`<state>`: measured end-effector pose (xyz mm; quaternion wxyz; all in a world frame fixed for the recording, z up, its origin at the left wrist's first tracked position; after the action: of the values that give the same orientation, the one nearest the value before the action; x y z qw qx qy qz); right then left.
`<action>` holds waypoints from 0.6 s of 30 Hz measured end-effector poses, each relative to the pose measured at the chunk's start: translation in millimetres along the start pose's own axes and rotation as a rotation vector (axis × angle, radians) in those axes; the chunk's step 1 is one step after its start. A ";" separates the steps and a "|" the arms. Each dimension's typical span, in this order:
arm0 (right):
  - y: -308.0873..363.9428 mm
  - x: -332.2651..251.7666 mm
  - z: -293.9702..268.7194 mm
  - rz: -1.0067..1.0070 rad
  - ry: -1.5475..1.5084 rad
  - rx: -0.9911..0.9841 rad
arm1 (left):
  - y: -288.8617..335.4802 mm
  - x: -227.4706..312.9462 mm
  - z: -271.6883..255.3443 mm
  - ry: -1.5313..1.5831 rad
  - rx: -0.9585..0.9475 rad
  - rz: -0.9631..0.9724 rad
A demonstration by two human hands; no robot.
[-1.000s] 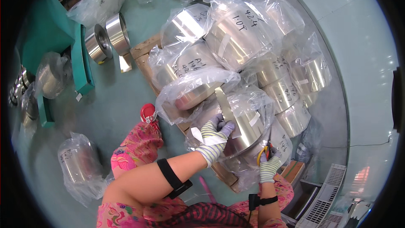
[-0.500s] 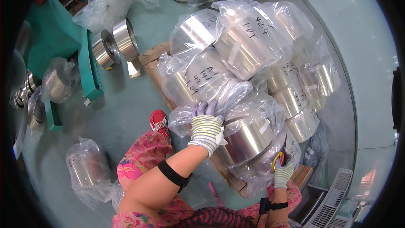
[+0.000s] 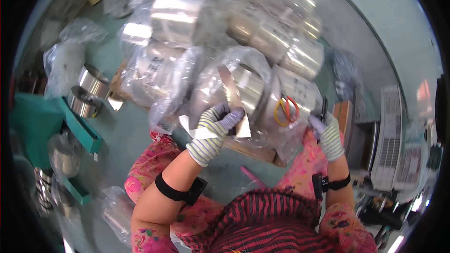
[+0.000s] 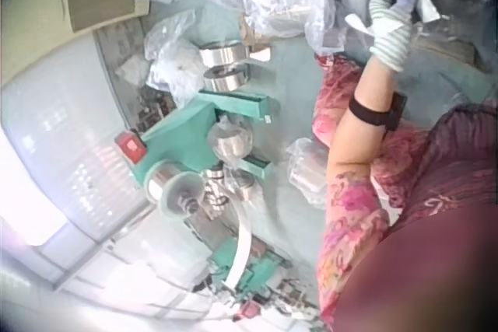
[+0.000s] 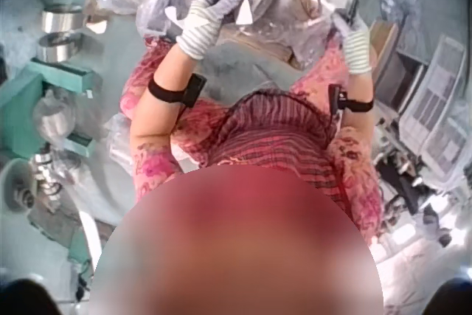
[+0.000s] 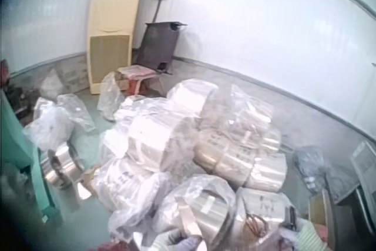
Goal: The recorder is sitting on the floor inspecting and labeling rolls of metal strips on a pallet using a pen and scissors.
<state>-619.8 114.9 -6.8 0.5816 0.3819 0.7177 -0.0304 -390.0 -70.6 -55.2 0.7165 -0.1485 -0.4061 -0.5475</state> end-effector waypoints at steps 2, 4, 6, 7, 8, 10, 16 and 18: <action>29.8 -8.8 -16.3 0.000 -0.214 -0.016 | -3.0 -10.7 31.7 0.019 -0.028 -0.028; 56.4 -19.8 -30.9 -0.044 -0.383 -0.019 | -4.4 -27.2 63.0 -0.033 -0.078 -0.065; 80.6 -19.5 -49.0 -0.122 -0.477 -0.007 | -1.9 -40.0 100.2 -0.155 -0.121 -0.135; 88.2 -10.7 -61.9 -0.165 -0.497 -0.010 | -6.6 -53.9 117.3 -0.107 -0.180 -0.058; 96.4 0.6 -75.7 -0.149 -0.432 0.016 | -2.9 -61.5 136.6 -0.177 -0.181 -0.029; 119.9 17.1 -98.2 -0.093 -0.339 0.114 | 0.4 -81.2 169.7 -0.245 -0.201 -0.010; 168.5 67.6 -124.5 -0.087 -0.400 0.074 | -4.9 -147.8 235.7 -0.619 -0.470 -0.075; 178.4 85.3 -119.8 -0.059 -0.460 0.021 | -2.1 -157.0 253.1 -0.580 -0.538 -0.166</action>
<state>-615.6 343.2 30.1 0.7247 0.3496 0.5768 -0.1411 -509.2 199.2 -14.1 0.4611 -0.4457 -0.4441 -0.6257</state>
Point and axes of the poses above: each hand's wrist, its own y-axis away from the middle knuckle, its own z-axis out of the palm, x = y × z, the point moved 5 cm from there along -y, towards the middle knuckle, and after that the axes turned 15 degrees about -x, right-handed, at the moved point
